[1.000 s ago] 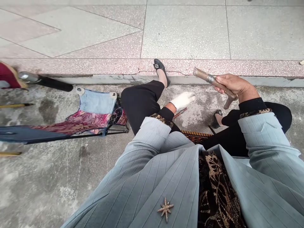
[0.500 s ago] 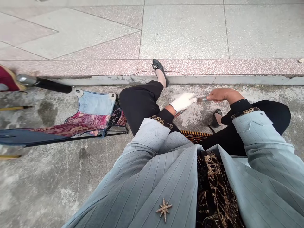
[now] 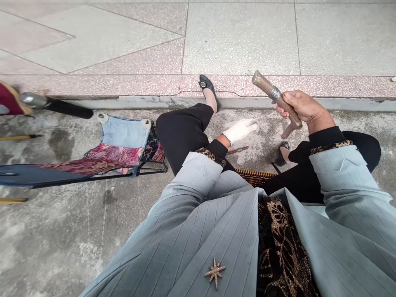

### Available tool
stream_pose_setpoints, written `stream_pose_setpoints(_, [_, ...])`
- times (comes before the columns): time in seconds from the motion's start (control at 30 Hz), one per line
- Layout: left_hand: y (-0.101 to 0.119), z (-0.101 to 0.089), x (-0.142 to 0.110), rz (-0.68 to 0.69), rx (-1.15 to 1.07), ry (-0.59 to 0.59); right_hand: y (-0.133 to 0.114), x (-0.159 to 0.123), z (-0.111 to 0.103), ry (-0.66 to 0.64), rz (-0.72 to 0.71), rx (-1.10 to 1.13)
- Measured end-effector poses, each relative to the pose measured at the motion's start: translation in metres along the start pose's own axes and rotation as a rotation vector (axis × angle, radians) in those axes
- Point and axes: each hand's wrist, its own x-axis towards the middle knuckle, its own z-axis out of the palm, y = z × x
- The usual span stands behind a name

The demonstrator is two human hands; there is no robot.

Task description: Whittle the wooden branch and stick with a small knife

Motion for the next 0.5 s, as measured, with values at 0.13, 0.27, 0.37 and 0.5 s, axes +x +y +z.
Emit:
stream_pose_setpoints(0.13, [0.000,-0.003,0.001,-0.049,0.088,0.008,-0.002,-0.007,-0.004,-0.162,0.021,-0.065])
stream_pose_setpoints(0.27, [-0.003,-0.005,0.003,-0.090,0.159,0.050,-0.001,-0.009,-0.006,-0.570,0.148,-0.206])
stream_pose_setpoints(0.37, [-0.005,-0.009,0.003,-0.092,0.214,0.062,0.007,-0.003,-0.006,-0.774,0.268,-0.350])
stream_pose_setpoints(0.5, [-0.006,-0.014,0.001,-0.097,0.233,0.092,0.026,0.006,-0.005,-0.794,0.444,-0.568])
